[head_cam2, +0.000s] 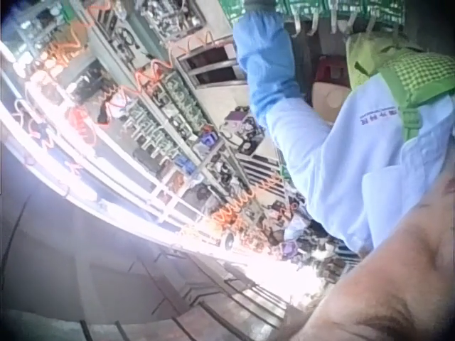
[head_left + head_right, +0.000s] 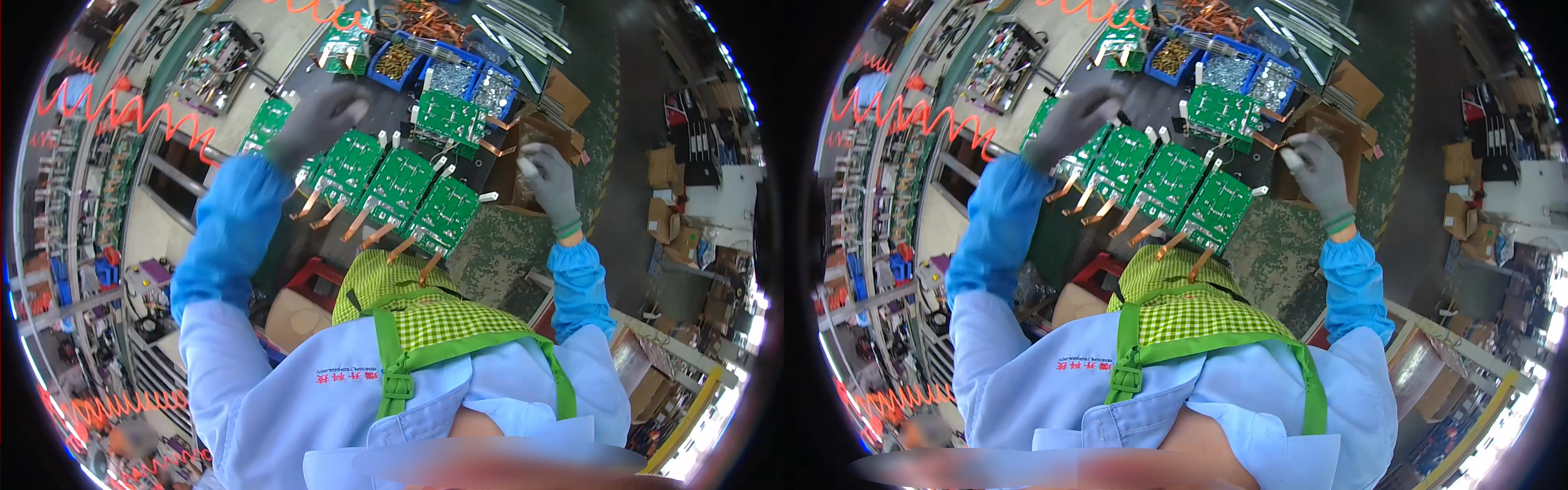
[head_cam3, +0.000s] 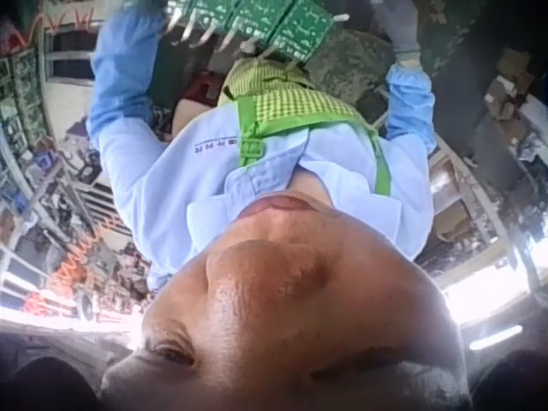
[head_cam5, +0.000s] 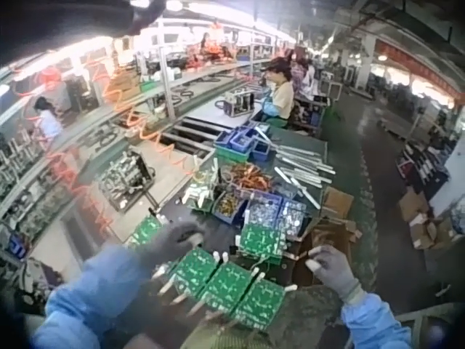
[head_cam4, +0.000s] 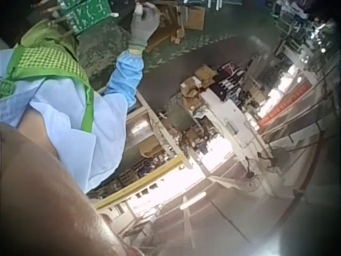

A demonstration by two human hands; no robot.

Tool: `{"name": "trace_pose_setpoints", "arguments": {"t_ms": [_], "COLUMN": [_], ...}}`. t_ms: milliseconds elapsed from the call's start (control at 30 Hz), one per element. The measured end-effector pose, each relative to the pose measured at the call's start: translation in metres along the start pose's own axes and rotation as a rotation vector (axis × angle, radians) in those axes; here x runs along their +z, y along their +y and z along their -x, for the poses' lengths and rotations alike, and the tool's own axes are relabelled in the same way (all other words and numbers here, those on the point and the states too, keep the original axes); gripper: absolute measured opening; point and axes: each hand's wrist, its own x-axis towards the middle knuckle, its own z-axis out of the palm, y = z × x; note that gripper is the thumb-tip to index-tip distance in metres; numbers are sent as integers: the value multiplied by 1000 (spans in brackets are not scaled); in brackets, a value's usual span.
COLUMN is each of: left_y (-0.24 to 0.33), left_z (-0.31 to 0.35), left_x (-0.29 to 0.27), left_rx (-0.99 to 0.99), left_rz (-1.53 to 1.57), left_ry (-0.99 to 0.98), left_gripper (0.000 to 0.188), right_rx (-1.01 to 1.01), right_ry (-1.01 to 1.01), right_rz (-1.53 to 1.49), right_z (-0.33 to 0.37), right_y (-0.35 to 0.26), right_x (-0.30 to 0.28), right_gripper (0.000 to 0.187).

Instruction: The recorder is assembling circuit boards by placing and fastening copper busbars onto green PCBs using screws and a pneumatic screwdriver.

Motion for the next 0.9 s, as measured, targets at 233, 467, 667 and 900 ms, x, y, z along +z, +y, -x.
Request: {"name": "trace_pose_setpoints", "arguments": {"t_ms": [233,467,667,900], "left_y": [-153,-211,-199,-195], "left_z": [-204,-241,-244,-240], "left_x": [106,200,210,195], "left_rx": [97,33,-64,-47], "left_rz": [-738,-645,-540,-705], "left_ry": [-650,-685,-577,-739], "left_gripper": [37,34,22,23], "right_rx": [-89,36,70,41], "right_ry": [5,-55,-178,-311], "right_rz": [181,309,463,695], "right_z": [-80,-151,-218,-281], "right_y": [-23,11,61,102], "right_x": [38,53,94,165], "right_gripper": [24,23,29,59]}}
